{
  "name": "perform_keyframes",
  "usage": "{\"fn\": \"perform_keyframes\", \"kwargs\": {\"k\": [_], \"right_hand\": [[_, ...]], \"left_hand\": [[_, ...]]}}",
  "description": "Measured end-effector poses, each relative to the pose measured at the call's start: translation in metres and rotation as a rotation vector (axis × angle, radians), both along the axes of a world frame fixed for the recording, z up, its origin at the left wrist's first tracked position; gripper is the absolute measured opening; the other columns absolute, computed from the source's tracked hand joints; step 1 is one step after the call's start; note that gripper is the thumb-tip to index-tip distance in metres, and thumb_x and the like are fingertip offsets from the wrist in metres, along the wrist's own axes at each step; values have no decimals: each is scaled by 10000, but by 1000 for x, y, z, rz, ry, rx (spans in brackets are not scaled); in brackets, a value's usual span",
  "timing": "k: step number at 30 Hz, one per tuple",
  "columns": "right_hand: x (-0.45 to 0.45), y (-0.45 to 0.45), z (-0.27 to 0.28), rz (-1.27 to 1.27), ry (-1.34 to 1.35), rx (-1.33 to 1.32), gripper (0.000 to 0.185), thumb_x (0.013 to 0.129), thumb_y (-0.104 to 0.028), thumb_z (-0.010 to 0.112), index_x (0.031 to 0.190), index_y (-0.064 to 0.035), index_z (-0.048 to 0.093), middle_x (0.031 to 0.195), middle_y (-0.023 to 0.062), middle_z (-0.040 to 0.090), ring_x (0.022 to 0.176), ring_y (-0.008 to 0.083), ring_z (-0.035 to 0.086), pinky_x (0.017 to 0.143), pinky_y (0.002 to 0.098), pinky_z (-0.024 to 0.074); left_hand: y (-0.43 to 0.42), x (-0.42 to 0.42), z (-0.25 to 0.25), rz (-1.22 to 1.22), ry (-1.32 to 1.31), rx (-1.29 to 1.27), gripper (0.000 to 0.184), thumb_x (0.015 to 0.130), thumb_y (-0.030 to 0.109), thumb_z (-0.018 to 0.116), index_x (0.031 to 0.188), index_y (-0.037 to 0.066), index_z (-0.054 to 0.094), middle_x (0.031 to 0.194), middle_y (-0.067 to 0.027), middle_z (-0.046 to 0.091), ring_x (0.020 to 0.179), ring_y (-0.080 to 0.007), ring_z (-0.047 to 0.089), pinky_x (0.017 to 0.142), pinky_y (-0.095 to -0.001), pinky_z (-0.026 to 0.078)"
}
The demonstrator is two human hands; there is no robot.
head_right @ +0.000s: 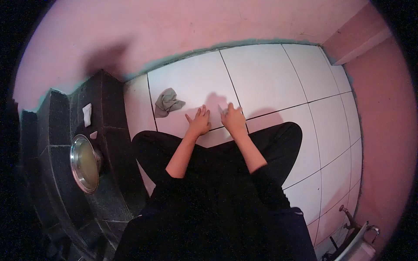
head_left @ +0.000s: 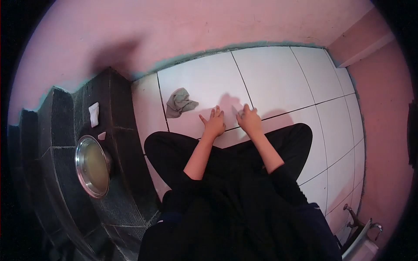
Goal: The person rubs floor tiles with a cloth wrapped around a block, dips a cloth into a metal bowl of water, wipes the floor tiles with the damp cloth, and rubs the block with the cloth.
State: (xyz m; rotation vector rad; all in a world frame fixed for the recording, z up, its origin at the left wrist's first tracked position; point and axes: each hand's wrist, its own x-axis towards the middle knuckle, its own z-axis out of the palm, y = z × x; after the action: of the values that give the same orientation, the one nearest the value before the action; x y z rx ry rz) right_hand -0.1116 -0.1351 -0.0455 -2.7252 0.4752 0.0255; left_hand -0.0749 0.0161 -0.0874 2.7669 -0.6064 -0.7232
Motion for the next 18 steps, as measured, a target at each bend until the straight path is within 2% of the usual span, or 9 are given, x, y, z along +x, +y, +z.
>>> {"fn": "perform_keyframes", "kwargs": {"k": [1, 4, 7, 14, 18], "right_hand": [[-17, -1, -2, -10, -45, 13, 375, 737, -309, 642, 984, -88, 466, 866, 238, 518, 693, 392, 586, 575, 459, 497], [-51, 4, 0, 14, 26, -13, 400, 735, -293, 649, 1021, -87, 459, 873, 240, 486, 679, 395, 593, 575, 450, 506], [-55, 21, 5, -14, 76, -40, 397, 738, -277, 648, 1026, -90, 449, 879, 226, 473, 653, 392, 589, 562, 441, 507], [9, 28, 6, -29, 84, -64, 419, 738, -291, 640, 1050, -89, 447, 900, 226, 473, 651, 385, 599, 528, 419, 508], [53, 26, 2, -53, 52, -78, 414, 712, -313, 649, 994, -71, 468, 859, 237, 521, 644, 380, 607, 530, 421, 512]], "left_hand": [[-1, 0, -1, -1, 3, -1, 594, 795, 239, 484, 1343, 102, 302, 1469, -90, 106, 1342, -270, 159, 914, -747, 50], [-4, 0, 1, -1, 1, 8, 606, 790, 250, 486, 1343, 88, 299, 1468, -100, 101, 1341, -279, 155, 914, -747, 55], [-6, 0, 7, 27, 18, -23, 583, 773, 193, 477, 1324, 67, 333, 1460, -93, 144, 1334, -276, 181, 922, -741, 37], [-8, 3, 10, 30, 48, 7, 556, 792, 208, 464, 1313, 55, 346, 1457, -91, 152, 1332, -275, 183, 917, -744, 44], [-10, 6, 10, 2, 69, 86, 582, 812, 255, 475, 1337, 70, 305, 1463, -98, 122, 1337, -287, 162, 913, -747, 62]]}}
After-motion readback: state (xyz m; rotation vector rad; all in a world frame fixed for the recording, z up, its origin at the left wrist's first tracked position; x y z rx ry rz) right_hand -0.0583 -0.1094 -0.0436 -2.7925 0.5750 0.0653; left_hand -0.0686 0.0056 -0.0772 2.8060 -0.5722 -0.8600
